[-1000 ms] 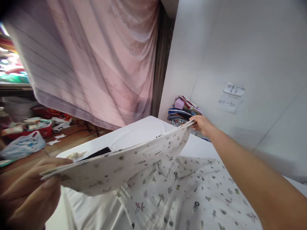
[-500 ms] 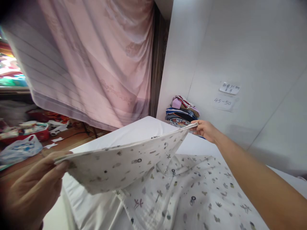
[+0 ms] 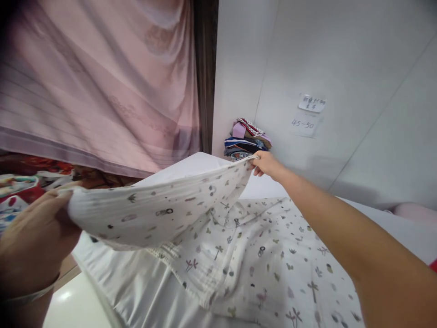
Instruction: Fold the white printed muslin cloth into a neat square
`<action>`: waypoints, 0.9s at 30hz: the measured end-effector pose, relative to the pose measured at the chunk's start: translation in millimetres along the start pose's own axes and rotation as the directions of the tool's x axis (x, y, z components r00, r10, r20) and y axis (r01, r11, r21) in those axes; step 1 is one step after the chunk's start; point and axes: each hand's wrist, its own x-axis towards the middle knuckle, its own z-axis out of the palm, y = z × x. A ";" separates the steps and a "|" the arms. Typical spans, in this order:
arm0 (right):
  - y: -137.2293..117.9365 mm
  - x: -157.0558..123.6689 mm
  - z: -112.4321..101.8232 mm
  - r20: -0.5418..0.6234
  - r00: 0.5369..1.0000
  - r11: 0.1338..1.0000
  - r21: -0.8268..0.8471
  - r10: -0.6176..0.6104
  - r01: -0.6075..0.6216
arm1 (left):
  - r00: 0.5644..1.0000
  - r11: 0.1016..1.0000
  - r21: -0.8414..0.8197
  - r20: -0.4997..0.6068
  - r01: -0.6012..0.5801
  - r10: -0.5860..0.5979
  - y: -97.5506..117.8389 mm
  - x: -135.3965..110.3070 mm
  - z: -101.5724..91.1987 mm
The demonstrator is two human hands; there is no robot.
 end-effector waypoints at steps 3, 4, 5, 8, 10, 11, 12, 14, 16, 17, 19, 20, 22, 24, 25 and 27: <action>-1.8 -4.5 8.5 0.082 0.997 0.998 0.058 0.010 -0.015 | 0.966 0.983 -0.097 0.219 0.159 -0.135 -1.9 -1.9 8.4; -3.2 -6.8 13.5 0.106 0.994 0.996 0.088 -0.013 0.004 | 0.931 0.965 -0.125 0.316 0.232 -0.183 -0.7 -3.7 14.0; -5.3 -9.5 19.9 0.138 0.990 0.994 0.105 -0.037 0.022 | 0.885 0.943 -0.146 0.412 0.300 -0.218 1.9 -6.0 21.1; -16.6 -22.3 45.4 0.282 0.954 0.995 0.040 -0.102 0.095 | 0.740 0.905 -0.172 0.644 0.389 -0.196 17.4 -14.3 49.1; -27.9 -34.6 64.5 0.382 0.911 0.982 -0.037 -0.155 0.183 | 0.718 0.951 -0.159 0.691 0.266 -0.085 31.2 -19.6 71.4; -34.2 -41.5 73.3 0.427 0.884 0.969 -0.061 -0.191 0.239 | 0.713 0.973 -0.145 0.700 0.179 -0.027 37.9 -22.0 82.6; -40.6 -48.3 81.1 0.468 0.853 0.952 -0.070 -0.231 0.296 | 0.706 0.987 -0.127 0.708 0.095 0.023 43.9 -24.2 93.4; -52.8 -60.3 92.2 0.525 0.791 0.912 -0.066 -0.314 0.406 | 0.689 0.993 -0.105 0.715 -0.060 0.117 52.6 -27.6 112.1; -61.9 -68.1 96.6 0.529 0.752 0.865 -0.062 -0.394 0.497 | 0.668 0.980 -0.094 0.720 -0.174 0.187 55.8 -28.4 125.5; -64.2 -70.1 96.4 0.512 0.746 0.851 -0.054 -0.426 0.523 | 0.661 0.975 -0.087 0.722 -0.206 0.204 55.3 -27.1 130.1; -61.5 -70.7 92.0 0.460 0.767 0.863 -0.002 -0.448 0.505 | 0.656 0.974 -0.068 0.729 -0.217 0.197 51.3 -20.3 136.2; -55.4 -69.9 88.6 0.435 0.794 0.890 0.036 -0.424 0.455 | 0.662 0.978 -0.057 0.728 -0.201 0.179 48.4 -14.4 138.3; -31.5 -67.6 81.4 0.390 0.867 0.950 0.088 -0.310 0.300 | 0.698 0.989 -0.045 0.704 -0.141 0.132 42.7 2.1 142.2; 6.7 -67.3 76.4 0.352 0.925 0.990 0.048 -0.141 0.133 | 0.759 0.997 -0.055 0.646 -0.050 0.074 38.5 23.8 147.1; 29.2 -68.8 75.5 0.356 0.934 0.999 -0.011 -0.041 0.048 | 0.795 0.998 -0.069 0.605 0.001 0.041 37.3 35.8 150.2; 74.3 -75.4 77.0 0.318 0.936 0.975 -0.204 0.153 -0.090 | 0.851 0.990 -0.097 0.523 0.100 -0.034 36.6 60.4 156.9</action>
